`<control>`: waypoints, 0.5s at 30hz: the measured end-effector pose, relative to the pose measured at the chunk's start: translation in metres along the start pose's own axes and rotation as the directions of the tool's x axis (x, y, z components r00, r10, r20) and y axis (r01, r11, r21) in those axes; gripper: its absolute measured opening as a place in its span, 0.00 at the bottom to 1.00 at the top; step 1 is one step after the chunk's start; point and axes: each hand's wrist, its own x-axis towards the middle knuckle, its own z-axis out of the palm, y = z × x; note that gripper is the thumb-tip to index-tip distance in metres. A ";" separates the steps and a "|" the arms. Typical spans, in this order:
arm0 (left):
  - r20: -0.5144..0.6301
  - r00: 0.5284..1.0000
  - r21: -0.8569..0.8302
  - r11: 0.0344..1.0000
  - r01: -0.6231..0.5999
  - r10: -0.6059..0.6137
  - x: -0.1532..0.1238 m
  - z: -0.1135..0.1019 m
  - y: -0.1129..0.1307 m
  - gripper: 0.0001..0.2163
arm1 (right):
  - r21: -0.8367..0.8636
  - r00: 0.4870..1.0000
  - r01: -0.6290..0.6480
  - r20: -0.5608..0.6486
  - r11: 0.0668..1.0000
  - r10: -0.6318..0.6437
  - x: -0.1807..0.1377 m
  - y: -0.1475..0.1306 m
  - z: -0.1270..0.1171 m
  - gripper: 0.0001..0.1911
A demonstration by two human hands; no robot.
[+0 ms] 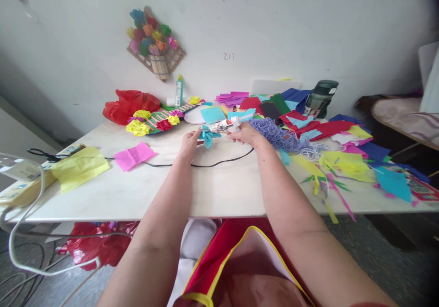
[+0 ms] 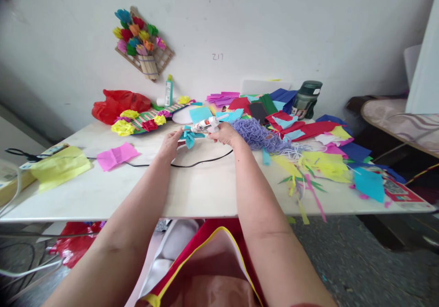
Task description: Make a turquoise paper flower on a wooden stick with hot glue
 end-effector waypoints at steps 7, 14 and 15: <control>-0.001 1.000 -0.005 1.000 0.012 -0.012 -0.001 0.001 0.002 0.21 | -0.058 1.000 -0.002 -0.003 0.998 0.002 0.001 0.000 0.001 0.03; -0.016 1.000 -0.010 1.000 0.002 -0.002 0.000 0.001 0.001 0.23 | -0.167 0.999 0.025 -0.022 0.986 -0.029 0.004 0.002 0.002 0.02; -0.018 1.000 -0.012 1.000 0.004 -0.004 0.001 0.001 0.001 0.23 | -0.193 0.999 0.041 -0.023 0.980 -0.046 0.006 0.003 0.002 0.02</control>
